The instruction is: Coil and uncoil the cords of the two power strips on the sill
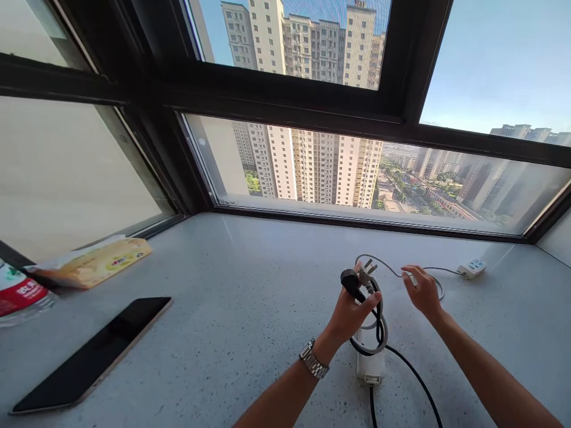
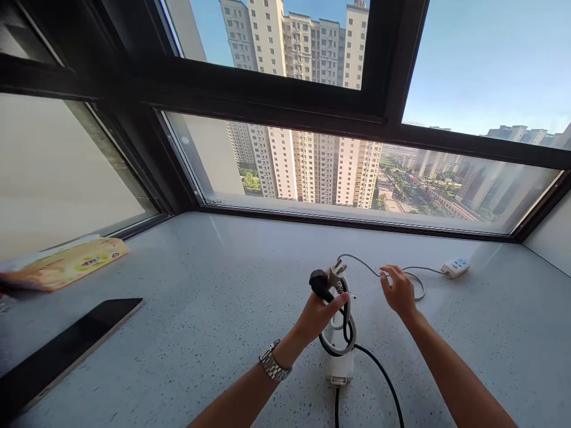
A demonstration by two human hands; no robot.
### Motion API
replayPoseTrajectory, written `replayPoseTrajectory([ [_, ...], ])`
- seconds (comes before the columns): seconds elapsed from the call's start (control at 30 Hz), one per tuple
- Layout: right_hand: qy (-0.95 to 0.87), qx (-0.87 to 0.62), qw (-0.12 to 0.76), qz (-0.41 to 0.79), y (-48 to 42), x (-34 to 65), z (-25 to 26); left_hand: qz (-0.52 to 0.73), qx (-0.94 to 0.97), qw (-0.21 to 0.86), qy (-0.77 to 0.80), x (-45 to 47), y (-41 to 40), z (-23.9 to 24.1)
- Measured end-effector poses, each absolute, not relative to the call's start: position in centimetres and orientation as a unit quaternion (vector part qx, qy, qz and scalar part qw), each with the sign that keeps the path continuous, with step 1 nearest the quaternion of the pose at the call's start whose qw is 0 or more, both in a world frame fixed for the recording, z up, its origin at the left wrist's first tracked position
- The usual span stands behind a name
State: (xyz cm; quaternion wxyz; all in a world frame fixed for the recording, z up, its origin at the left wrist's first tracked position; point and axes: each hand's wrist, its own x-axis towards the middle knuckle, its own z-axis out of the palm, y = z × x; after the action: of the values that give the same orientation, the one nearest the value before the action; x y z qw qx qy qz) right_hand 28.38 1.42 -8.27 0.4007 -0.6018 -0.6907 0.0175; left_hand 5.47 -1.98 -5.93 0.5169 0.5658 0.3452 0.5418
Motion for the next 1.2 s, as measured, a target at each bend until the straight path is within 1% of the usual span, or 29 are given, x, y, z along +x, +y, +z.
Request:
replayPoseTrajectory([
  [0.1, -0.602, -0.733, 0.313, -0.041, 4.2, 36.0, -7.3, 0.539, 0.55, 0.522, 0.368, 5.9, -2.1, -6.5],
  [0.17, -0.536, -0.807, 0.245, -0.042, 5.0, 41.1, -7.8, 0.534, 0.549, 0.523, 0.375, 6.0, -2.1, -6.8],
  [0.23, -0.484, -0.85, 0.207, -0.027, 5.1, 45.4, -9.0, 0.534, 0.549, 0.521, 0.377, 6.1, -1.9, -6.9],
  [0.37, -0.494, -0.845, 0.205, 0.007, 4.7, 50.0, -12.0, 0.536, 0.525, 0.528, 0.398, 5.9, -1.8, -6.8],
  [0.53, -0.556, -0.807, 0.2, 0.028, 3.7, 49.2, -13.4, 0.487, 0.519, 0.552, 0.435, 5.5, -2.0, -6.4],
  [0.7, -0.685, -0.689, 0.234, 0.036, -0.7, 41.8, -13.7, 0.501, 0.526, 0.527, 0.442, 5.9, -2.0, -7.0],
  [0.77, -0.744, -0.622, 0.233, 0.075, -2.8, 37.2, -13.4, 0.504, 0.548, 0.504, 0.438, 6.1, -1.9, -7.5],
  [0.87, -0.811, -0.51, 0.229, 0.172, -5.1, 30.2, -12.4, 0.493, 0.601, 0.457, 0.433, 6.2, -1.9, -8.1],
  [0.93, -0.825, -0.446, 0.267, 0.221, -5.6, 26.7, -11.6, 0.465, 0.652, 0.415, 0.432, 6.0, -2.0, -8.4],
  [1.03, -0.8, -0.398, 0.349, 0.283, -5.1, 24.2, -11.1, 0.376, 0.742, 0.34, 0.439, 5.8, -2.3, -8.3],
  [1.1, -0.754, -0.401, 0.404, 0.329, -4.5, 24.0, -11.3, 0.329, 0.778, 0.284, 0.455, 5.8, -2.5, -7.9],
  [1.2, -0.638, -0.445, 0.495, 0.387, -3.9, 24.8, -12.1, 0.315, 0.793, 0.186, 0.487, 5.8, -3.1, -7.3],
])
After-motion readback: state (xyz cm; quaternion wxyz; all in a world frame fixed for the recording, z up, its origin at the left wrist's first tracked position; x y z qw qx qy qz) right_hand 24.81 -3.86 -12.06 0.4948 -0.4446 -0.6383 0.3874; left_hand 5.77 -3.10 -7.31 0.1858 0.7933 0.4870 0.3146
